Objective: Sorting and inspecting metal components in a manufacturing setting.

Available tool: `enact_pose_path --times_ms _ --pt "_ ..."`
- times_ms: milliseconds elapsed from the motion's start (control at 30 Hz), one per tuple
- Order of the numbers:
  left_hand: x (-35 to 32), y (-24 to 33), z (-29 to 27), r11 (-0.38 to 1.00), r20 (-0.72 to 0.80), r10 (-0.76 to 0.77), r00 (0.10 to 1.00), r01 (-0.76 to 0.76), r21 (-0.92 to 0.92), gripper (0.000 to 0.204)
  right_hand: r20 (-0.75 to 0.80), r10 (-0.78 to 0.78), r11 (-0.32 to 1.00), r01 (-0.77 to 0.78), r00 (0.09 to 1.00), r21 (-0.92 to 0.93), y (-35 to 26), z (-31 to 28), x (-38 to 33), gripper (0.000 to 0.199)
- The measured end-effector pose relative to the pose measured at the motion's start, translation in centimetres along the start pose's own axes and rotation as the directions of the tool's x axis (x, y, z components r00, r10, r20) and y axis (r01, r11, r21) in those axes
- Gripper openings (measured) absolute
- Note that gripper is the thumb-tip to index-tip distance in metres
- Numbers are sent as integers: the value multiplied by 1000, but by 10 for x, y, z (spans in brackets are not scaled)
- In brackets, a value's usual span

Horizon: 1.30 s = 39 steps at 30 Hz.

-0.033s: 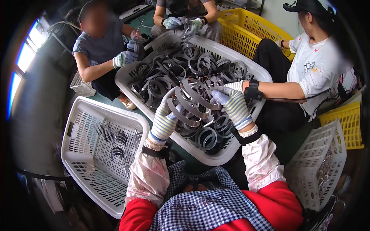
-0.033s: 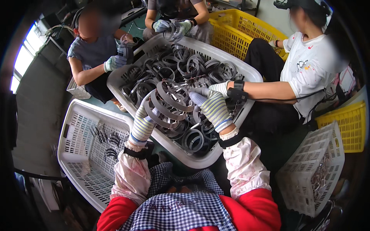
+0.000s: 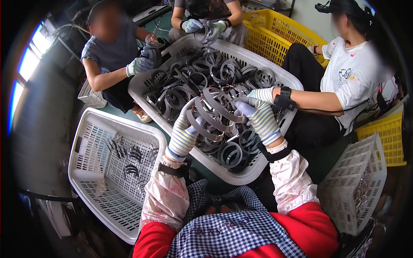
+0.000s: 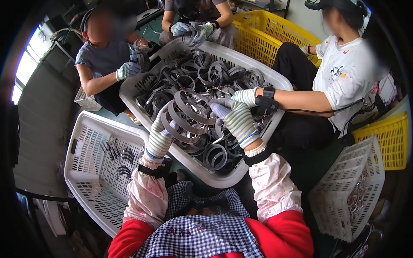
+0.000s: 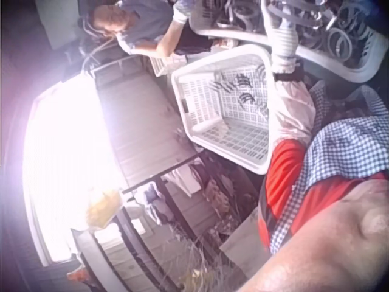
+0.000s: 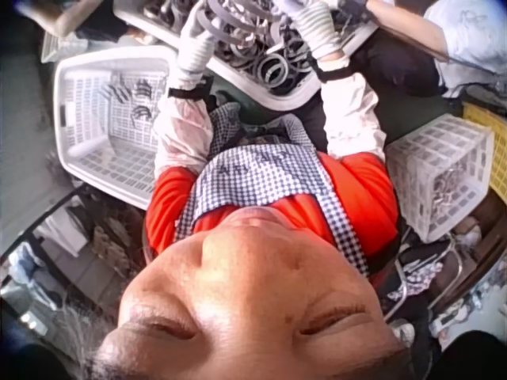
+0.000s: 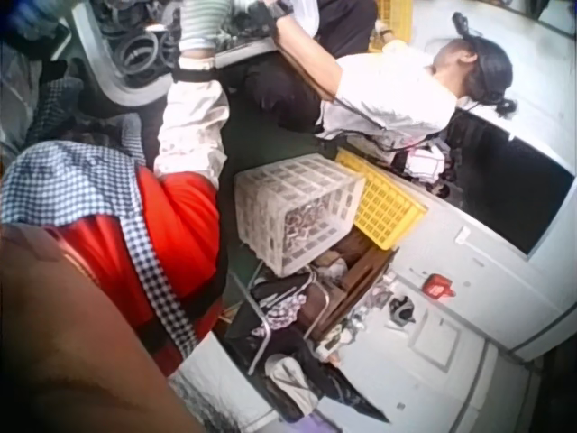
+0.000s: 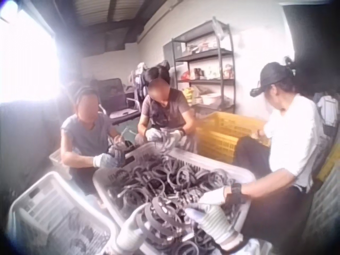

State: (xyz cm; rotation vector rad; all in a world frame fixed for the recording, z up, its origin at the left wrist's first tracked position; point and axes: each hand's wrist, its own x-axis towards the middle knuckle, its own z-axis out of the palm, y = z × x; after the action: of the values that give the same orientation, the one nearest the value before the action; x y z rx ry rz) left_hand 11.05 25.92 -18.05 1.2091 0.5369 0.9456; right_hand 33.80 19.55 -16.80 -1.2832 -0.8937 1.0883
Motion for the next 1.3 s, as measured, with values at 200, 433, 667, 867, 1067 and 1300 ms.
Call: enact_pose_path --times_ms 200,433,667,867,1067,1300 --pt "3 -3 -2 997 -16 0 1000 -1 -82 58 -61 21 1000 -20 998 20 -3 3 -2 29" --pt "3 4 -8 991 -90 110 990 -116 -64 56 -128 84 996 -88 988 -25 11 -6 4 35" --pt "-52 96 -79 980 -355 201 913 -184 81 60 -19 134 990 -134 991 37 19 -8 17 31" --pt "-120 123 -200 966 -622 87 778 86 243 44 -47 93 994 -95 995 -54 13 -5 12 35" --pt "-171 16 -310 734 -834 -193 517 640 228 47 50 198 977 -201 979 73 43 -29 31 35" --pt "-247 -149 -449 -43 -981 -183 71 996 80 61 129 274 958 -282 953 46 51 -16 40 34"
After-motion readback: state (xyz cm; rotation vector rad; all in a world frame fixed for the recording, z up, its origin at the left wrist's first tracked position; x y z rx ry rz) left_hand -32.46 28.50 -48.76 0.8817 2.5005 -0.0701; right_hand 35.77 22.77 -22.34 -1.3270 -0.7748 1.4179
